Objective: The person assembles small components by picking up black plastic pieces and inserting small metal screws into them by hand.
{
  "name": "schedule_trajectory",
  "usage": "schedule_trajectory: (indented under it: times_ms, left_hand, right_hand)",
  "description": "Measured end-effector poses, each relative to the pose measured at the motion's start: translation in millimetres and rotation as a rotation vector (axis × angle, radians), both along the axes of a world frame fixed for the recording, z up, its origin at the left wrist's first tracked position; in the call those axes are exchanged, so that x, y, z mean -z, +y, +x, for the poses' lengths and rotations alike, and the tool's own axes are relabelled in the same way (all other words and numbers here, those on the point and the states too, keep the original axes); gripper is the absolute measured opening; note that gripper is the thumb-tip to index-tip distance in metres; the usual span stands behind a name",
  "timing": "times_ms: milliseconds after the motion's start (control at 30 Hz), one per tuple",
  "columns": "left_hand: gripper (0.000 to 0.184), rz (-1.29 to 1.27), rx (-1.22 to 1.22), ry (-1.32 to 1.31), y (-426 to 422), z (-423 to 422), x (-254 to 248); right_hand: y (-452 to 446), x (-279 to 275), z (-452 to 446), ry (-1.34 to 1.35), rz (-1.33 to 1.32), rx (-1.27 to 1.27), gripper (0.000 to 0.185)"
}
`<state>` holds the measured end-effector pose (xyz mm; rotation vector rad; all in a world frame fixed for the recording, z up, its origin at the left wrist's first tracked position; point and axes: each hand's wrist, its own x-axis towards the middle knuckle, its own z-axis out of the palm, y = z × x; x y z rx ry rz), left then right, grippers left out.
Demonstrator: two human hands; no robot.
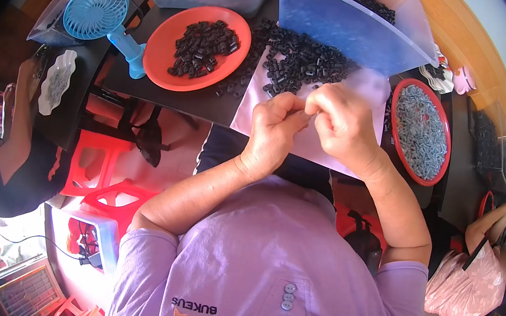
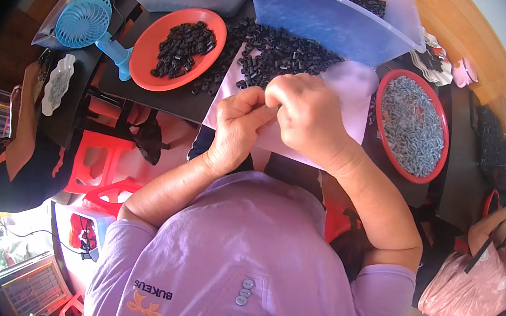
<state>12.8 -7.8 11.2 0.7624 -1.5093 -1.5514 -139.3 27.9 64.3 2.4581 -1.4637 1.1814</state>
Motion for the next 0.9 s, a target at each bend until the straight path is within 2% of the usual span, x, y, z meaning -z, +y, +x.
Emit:
schedule_trajectory:
  times_ms: [100,200,333,433,600,800,900]
  left_hand:
    - [0.006,-0.028,-0.042,0.077,1.2,-3.5,6.3]
    - [0.006,0.015,-0.029,0.087,1.9,-2.1,4.0]
    - [0.005,0.024,-0.032,0.079,1.3,-2.3,8.9]
    - [0.004,0.019,-0.055,0.060,3.2,-3.7,5.6]
    - [0.003,-0.035,-0.100,0.124,6.4,-6.7,8.1]
    - [0.005,-0.147,-0.128,0.077,4.1,-8.0,15.6]
    - [0.004,-0.028,-0.117,0.127,4.1,-10.2,14.7]
  right_hand:
    - [-0.3,1.4,4.1,0.164,-0.040,0.001,0.024]
    - [-2.3,0.3,4.3,0.060,-0.045,-0.030,0.025]
    - [0.5,7.9,4.2,-0.311,0.211,0.115,0.027]
    - [2.8,8.1,5.0,-0.295,0.244,0.152,0.028]
    - [-0.6,14.5,10.7,0.068,-0.200,0.018,0.030]
    - [3.6,12.5,14.3,0.186,-0.222,0.033,0.027]
    - [0.0,15.0,9.3,0.018,-0.152,0.018,0.028]
